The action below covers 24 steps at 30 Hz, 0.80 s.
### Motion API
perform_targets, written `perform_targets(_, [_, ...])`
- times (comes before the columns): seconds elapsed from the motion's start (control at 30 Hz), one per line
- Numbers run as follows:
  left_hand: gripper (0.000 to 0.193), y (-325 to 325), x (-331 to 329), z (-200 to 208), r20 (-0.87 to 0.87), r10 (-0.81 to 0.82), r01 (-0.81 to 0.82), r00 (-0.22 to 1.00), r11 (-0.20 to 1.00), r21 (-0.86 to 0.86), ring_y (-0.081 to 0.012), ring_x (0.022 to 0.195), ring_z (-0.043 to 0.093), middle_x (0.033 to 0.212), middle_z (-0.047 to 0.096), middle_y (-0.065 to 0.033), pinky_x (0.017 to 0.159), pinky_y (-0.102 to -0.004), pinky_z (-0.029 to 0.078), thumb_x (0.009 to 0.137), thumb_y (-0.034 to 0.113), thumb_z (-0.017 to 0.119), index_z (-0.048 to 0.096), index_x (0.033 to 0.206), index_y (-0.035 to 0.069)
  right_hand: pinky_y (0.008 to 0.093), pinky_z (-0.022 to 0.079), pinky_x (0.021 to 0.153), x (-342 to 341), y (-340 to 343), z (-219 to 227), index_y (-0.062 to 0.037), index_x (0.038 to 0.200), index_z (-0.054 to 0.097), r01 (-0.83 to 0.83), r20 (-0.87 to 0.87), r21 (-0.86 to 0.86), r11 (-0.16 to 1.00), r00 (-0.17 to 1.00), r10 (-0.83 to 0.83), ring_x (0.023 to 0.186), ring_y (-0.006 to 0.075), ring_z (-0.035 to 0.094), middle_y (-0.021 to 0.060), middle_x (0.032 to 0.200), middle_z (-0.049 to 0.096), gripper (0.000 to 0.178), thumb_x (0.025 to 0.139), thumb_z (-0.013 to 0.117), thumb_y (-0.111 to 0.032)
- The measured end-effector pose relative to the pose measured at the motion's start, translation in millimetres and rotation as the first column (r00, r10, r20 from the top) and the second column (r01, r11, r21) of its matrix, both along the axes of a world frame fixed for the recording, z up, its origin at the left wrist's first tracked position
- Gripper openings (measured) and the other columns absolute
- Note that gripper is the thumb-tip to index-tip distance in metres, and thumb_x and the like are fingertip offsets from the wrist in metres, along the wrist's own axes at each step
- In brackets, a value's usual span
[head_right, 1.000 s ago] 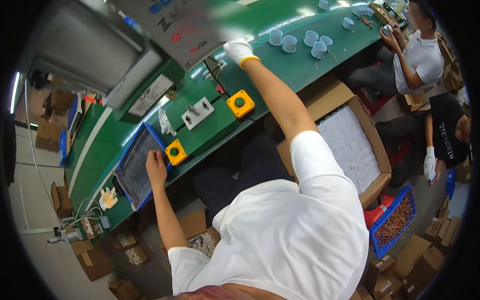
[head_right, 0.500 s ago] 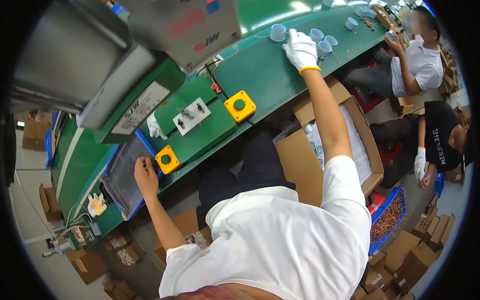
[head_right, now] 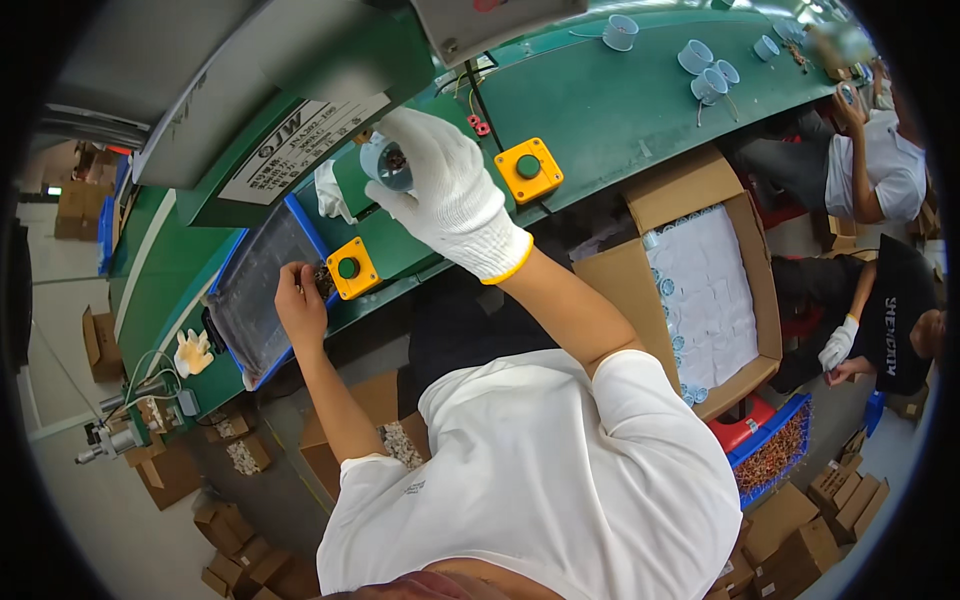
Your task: Assembling small electronic pins into fixtures and using a press machine.
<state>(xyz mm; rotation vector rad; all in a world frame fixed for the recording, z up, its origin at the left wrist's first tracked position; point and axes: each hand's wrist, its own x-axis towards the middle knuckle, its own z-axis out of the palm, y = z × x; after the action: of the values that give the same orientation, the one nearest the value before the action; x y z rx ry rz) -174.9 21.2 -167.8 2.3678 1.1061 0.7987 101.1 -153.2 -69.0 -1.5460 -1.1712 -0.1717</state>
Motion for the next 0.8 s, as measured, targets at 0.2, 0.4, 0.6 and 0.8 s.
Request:
perform_targets(0.2, [0.017, 1, 1, 1, -0.015, -0.003, 0.004, 1.000, 1.000, 0.020, -0.0400, 0.084, 0.070, 0.094, 0.072, -0.0202, 0.077, -0.0449, 0.056, 0.111, 0.017, 0.067, 0.069, 0.109, 0.000, 0.0468, 0.060, 0.088, 2, 7, 10, -0.0025, 0.131, 0.067, 0.108, 0.145, -0.055, 0.993, 0.984, -0.099, 0.099, 0.0390, 0.071, 0.0147, 0.111, 0.074, 0.064, 0.075, 0.093, -0.018])
perform_targets(0.4, [0.017, 0, 2, -1, 0.007, -0.015, 0.015, 1.000, 0.999, 0.040, -0.0391, 0.088, 0.071, 0.098, 0.073, -0.0196, 0.079, -0.0449, 0.056, 0.110, 0.016, 0.067, 0.068, 0.108, 0.000, 0.0471, 0.058, 0.083, 9, 24, -8, -0.0036, 0.106, 0.067, 0.049, 0.014, -0.161, 0.986, 0.999, -0.048, 0.091, 0.0369, 0.070, 0.0113, 0.096, 0.071, 0.056, 0.067, 0.099, -0.029])
perform_targets(0.6, [0.012, -55, 22, 5, 0.154, -0.305, 0.264, 0.940, 0.935, 0.238, -0.0411, 0.114, 0.073, 0.120, 0.077, -0.0156, 0.100, -0.0494, 0.058, 0.094, 0.000, 0.075, 0.069, 0.104, 0.000, 0.0484, 0.061, 0.090, 36, -41, -48, 0.0045, 0.122, 0.072, 0.168, 0.247, 0.252, 0.953, 0.941, -0.231, 0.097, 0.0419, 0.075, 0.0215, 0.114, 0.077, 0.051, 0.076, 0.085, -0.012])
perform_targets(0.8, [0.015, -56, 28, -20, 0.189, -0.296, 0.215, 0.936, 0.908, 0.358, -0.0386, 0.115, 0.071, 0.116, 0.078, -0.0111, 0.099, -0.0502, 0.057, 0.090, 0.000, 0.079, 0.071, 0.102, 0.002, 0.0473, 0.062, 0.093, 75, -92, -96, 0.0011, 0.108, 0.074, 0.088, 0.328, 0.069, 0.994, 0.939, -0.106, 0.104, 0.0412, 0.077, 0.0171, 0.105, 0.079, 0.015, 0.095, 0.069, -0.005])
